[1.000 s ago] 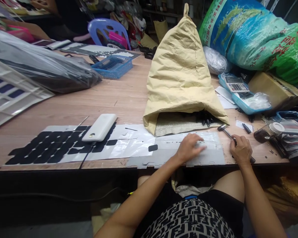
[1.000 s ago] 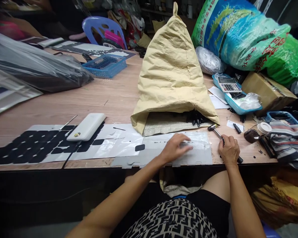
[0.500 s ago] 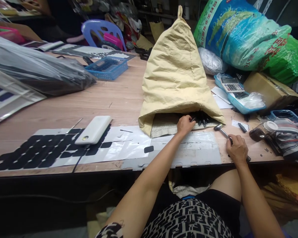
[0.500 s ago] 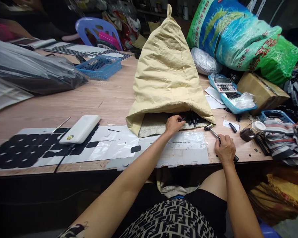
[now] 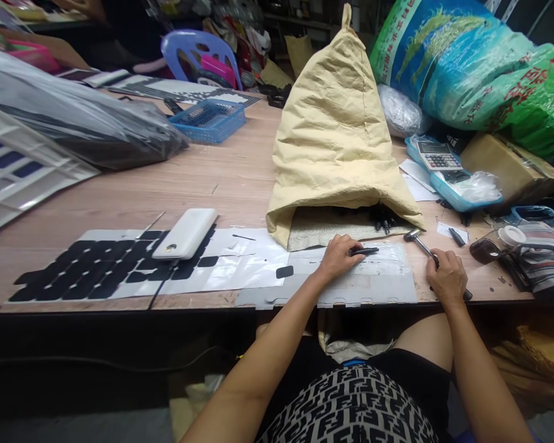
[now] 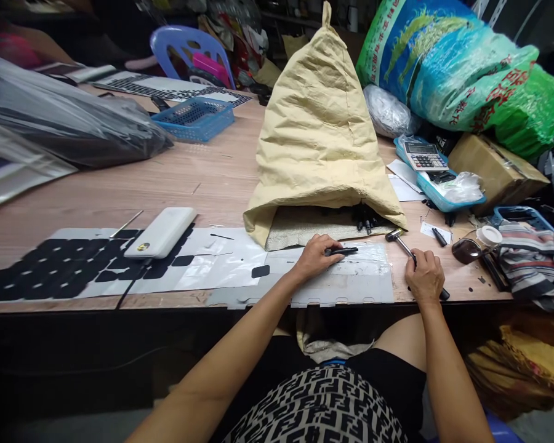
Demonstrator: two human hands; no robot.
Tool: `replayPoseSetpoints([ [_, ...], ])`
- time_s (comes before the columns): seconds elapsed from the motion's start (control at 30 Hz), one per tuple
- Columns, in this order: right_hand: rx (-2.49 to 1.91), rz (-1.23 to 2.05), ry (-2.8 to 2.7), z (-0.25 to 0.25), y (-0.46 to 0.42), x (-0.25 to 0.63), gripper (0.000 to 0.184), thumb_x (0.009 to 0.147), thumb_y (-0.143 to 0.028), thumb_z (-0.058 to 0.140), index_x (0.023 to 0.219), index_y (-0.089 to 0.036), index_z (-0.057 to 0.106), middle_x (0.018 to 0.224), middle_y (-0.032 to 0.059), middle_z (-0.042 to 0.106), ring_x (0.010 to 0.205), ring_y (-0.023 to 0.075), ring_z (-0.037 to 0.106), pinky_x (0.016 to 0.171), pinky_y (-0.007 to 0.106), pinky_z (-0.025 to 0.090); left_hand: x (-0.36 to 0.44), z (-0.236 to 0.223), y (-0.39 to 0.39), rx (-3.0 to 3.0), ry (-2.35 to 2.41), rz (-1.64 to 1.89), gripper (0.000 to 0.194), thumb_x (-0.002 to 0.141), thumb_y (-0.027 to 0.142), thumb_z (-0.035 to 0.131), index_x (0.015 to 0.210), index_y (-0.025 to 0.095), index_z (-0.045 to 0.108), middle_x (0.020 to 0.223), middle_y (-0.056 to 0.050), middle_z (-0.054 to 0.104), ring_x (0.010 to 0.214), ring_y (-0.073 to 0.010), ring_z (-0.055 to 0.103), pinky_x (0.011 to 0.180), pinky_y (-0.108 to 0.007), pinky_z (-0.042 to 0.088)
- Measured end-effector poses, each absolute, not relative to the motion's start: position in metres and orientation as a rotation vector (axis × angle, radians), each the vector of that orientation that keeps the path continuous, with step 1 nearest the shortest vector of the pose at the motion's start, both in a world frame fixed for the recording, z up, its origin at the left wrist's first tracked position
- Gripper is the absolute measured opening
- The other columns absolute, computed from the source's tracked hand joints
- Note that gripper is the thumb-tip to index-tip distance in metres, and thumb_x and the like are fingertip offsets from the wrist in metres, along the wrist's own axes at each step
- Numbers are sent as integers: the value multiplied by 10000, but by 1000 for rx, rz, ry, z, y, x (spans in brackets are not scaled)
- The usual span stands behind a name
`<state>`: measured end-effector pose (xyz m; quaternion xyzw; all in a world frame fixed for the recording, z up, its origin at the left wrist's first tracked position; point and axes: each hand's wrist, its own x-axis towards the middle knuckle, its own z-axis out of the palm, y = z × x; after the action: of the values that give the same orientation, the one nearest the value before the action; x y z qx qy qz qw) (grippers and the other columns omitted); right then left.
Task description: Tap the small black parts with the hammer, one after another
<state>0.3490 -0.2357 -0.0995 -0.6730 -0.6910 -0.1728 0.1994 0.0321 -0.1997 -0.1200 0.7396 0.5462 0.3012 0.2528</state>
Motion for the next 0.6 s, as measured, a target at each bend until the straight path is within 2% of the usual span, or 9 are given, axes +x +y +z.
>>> replayPoseSetpoints([
  [0.6, -1857, -544, -1936, -106, -234, 354, 280, 949, -303, 523, 1128, -214, 719, 952, 80, 627, 879, 229, 502, 760, 323, 354, 28, -121, -202, 1974, 1446, 902, 222, 783, 259, 818, 994, 213, 764, 937, -41, 684, 963, -246, 566, 878, -382, 460],
])
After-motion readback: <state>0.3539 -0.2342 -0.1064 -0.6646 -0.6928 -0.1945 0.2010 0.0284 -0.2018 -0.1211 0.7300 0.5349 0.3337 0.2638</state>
